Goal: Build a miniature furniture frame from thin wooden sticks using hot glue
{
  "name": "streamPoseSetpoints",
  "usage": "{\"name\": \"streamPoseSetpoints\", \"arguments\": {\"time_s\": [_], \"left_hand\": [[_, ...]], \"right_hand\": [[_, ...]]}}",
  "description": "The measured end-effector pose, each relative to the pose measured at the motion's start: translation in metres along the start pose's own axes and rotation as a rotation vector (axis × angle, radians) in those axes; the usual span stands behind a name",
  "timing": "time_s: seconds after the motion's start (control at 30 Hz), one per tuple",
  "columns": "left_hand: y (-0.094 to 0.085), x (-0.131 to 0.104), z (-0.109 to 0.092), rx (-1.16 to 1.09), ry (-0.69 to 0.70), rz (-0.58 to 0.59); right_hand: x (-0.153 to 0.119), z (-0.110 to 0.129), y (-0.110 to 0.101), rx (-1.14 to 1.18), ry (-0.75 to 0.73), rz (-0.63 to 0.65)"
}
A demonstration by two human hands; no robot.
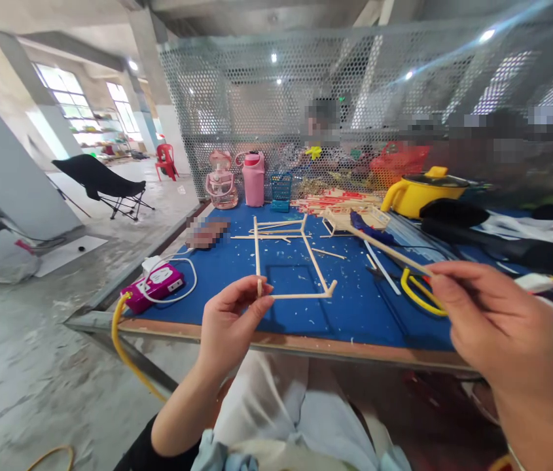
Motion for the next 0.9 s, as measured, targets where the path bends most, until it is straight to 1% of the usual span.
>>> {"name": "streamPoseSetpoints", "arguments": {"time_s": [0.07,0.13,0.23,0.4,0.67,0.8,0.9], "left_hand": [[0.0,-0.002,0.0,0.006,0.001,-0.017],[0.002,-0.002,0.0,-0.024,-0.034,-0.005],[0.005,-0.003,0.0,-0.073,-0.096,0.015],[0.007,-0.005,0.0,-0.097,-0.132,0.019],[0.006,-0.008,0.003,-0.079,-0.132,0.032],[0.006,-0.009,0.004,-0.072,-0.141,0.028],[0.006,-0.009,0.005,-0.058,-0.144,0.017]], "right_hand": [[-0.002,-0.007,0.009,0.005,0.025,0.118],[-0.004,-0.011,0.018,0.037,0.019,0.228],[-0.004,-0.013,0.028,0.1,0.012,0.297],[-0.005,-0.005,0.033,0.137,-0.056,0.262],[-0.009,0.015,0.026,0.068,-0.221,0.211],[-0.01,0.023,0.022,0.058,-0.265,0.19],[-0.012,0.025,0.019,0.039,-0.272,0.174]]}}
Point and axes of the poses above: each hand's wrist, its own x-axis towards the middle knuckle, its own y-axis out of the palm, z = x × y, the point moved 6 cm from there along x, towards the middle knuckle, and after that the axes turned 6 degrees about -y, right-handed, at the moved point
